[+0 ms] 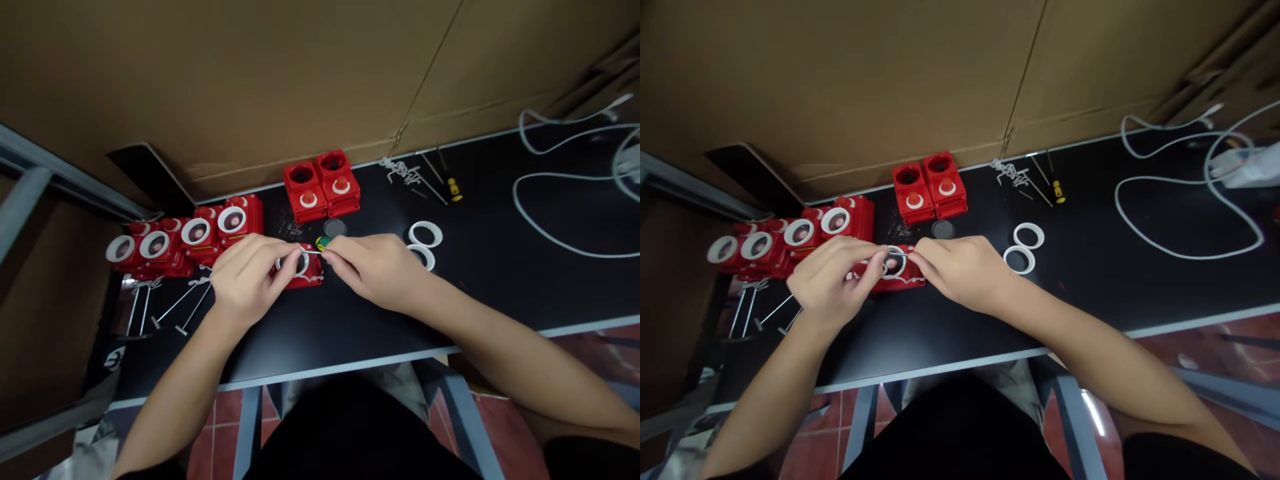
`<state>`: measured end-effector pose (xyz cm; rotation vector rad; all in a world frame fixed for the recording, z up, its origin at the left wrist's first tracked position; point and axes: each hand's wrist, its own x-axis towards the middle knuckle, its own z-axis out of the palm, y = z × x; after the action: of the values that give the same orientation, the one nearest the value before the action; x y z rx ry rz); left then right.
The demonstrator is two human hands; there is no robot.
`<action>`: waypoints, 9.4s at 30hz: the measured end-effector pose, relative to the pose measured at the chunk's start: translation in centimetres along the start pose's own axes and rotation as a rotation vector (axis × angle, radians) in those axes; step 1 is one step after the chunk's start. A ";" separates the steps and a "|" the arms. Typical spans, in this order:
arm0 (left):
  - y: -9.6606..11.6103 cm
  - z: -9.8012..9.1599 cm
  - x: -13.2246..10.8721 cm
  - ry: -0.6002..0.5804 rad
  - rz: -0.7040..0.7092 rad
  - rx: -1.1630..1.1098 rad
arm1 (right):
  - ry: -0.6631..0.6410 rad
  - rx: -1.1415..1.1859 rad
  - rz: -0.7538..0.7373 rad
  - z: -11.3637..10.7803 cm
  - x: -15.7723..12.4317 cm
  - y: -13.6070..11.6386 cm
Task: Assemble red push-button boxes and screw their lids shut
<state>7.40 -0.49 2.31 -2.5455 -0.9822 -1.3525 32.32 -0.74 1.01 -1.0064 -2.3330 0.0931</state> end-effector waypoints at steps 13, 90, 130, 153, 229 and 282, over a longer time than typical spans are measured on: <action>-1.8 0.0 -0.4 0.127 0.140 0.093 | -0.384 0.150 0.273 0.3 0.7 -1.2; 0.4 0.2 -2.5 -0.134 -0.687 -1.027 | 0.129 0.147 -0.384 1.4 1.7 -1.0; 0.8 -1.8 -1.4 -0.502 -0.697 -1.001 | 0.061 0.905 0.110 1.2 2.0 -1.5; 1.9 -1.7 -1.9 -0.467 -0.582 -0.824 | -0.209 1.511 0.138 1.9 2.1 -0.8; 0.6 -2.0 -0.9 -0.382 -0.762 -0.826 | 0.275 0.371 -0.481 2.0 1.7 -0.7; 1.6 -2.0 -0.7 -0.384 -0.744 -0.997 | 0.010 1.201 0.191 1.5 2.0 -1.8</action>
<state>6.68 -2.83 3.29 -3.4211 -1.8196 -1.9342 29.30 -0.42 1.30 -0.5492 -1.6384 1.3516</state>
